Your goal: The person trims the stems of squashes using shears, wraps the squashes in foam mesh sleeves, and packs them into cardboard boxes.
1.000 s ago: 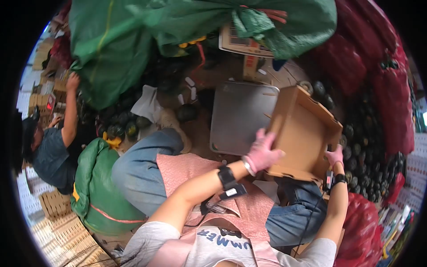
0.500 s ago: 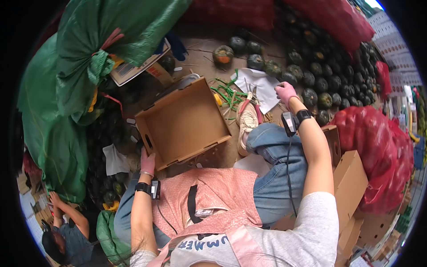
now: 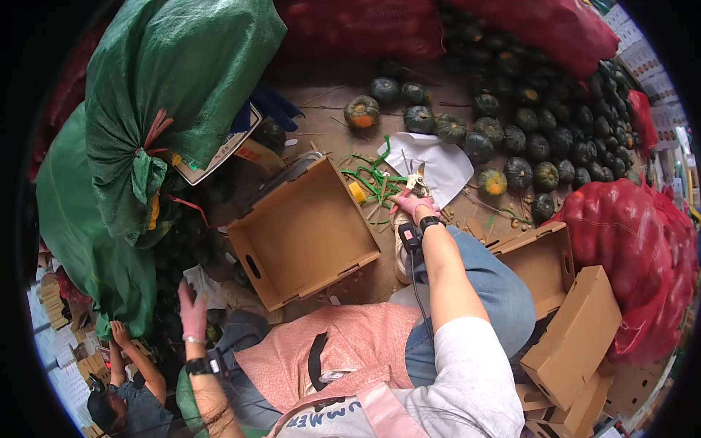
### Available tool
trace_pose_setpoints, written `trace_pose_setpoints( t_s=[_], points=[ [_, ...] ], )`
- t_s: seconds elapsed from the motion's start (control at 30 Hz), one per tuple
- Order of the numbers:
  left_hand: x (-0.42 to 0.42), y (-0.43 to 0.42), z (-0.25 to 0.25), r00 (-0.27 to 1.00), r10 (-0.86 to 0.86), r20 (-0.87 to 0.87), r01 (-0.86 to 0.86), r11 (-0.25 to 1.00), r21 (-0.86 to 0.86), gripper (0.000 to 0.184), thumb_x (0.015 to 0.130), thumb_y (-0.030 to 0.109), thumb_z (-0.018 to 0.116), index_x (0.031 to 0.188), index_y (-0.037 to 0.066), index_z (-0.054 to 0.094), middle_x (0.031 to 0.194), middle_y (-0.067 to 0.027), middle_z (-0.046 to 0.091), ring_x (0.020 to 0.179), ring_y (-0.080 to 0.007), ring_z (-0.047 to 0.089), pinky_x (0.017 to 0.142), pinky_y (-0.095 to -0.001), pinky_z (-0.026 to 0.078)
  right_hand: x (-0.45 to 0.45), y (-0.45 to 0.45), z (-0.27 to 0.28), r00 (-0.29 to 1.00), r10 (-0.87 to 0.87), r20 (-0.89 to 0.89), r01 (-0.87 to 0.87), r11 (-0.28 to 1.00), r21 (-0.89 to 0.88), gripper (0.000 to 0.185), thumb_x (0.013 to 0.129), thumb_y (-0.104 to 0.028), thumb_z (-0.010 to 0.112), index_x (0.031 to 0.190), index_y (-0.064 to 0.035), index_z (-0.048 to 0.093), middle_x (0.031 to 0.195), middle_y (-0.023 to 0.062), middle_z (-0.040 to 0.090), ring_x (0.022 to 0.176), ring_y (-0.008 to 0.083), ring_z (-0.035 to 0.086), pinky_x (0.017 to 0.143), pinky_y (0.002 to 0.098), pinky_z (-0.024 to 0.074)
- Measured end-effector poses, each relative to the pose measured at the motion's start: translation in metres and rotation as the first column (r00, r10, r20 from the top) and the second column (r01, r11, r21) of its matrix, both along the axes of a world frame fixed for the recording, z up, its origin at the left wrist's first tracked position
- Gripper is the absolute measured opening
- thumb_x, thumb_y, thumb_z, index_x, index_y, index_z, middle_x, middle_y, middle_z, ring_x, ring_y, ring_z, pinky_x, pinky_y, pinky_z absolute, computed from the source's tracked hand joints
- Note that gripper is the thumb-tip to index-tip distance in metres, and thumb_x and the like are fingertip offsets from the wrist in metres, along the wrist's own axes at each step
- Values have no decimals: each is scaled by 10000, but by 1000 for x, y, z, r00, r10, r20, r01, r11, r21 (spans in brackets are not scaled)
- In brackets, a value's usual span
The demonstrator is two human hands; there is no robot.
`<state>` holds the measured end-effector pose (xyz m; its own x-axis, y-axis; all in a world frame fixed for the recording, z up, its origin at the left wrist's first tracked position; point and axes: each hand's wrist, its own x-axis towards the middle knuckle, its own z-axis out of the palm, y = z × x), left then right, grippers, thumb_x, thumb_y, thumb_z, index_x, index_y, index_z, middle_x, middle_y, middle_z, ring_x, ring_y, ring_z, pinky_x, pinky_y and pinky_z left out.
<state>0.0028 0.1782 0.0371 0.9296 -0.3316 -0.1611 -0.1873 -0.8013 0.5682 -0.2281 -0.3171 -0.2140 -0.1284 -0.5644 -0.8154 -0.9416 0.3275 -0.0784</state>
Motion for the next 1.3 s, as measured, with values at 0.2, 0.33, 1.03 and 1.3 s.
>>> trace_pose_setpoints(
  t_s=[0.2, 0.33, 1.03, 1.3],
  points=[
    [-35, 30, 120, 992, 48, -117, -59, 994, -87, 479, 839, 20, 523, 1296, 10, 380, 1269, -129, 460, 1181, -210, 439, 1000, -319, 337, -1, -4, 44, 1000, -4, -18, 4, 999, 32, 1139, 456, -603, 765, 1332, -35, 309, 1354, 153, 344, 1272, 299, 304, 1033, 404, 303],
    [-77, 25, 100, 951, -49, -304, 89, 989, 119, 370, 751, 78, 619, 1112, 25, 561, 1073, -112, 591, 996, -215, 560, 896, -312, 424, -8, -13, 59, 999, 4, -53, -5, 1000, -22, 1016, 482, -497, 769, 1296, -51, 356, 1344, 138, 342, 1251, 270, 324, 1021, 370, 338],
    [-180, 6, -135, 368, -93, -925, 929, 87, 361, 297, 834, 316, 524, 999, 121, 675, 1056, -88, 647, 987, -253, 611, 772, -355, 493, -184, -142, 226, 921, 362, 142, -216, 781, -587, 322, 646, -122, 606, 941, -29, 517, 824, 132, 580, 785, 257, 568, 714, 342, 456],
    [-205, 22, -185, 564, -110, -819, 807, 286, 517, 308, 839, 319, 526, 1024, 109, 656, 1063, -88, 637, 991, -250, 603, 786, -353, 489, -103, -169, 108, 963, 266, 36, -165, 690, -704, 356, 663, -121, 610, 991, -66, 483, 994, 199, 596, 984, 373, 552, 837, 399, 442]
  ],
)
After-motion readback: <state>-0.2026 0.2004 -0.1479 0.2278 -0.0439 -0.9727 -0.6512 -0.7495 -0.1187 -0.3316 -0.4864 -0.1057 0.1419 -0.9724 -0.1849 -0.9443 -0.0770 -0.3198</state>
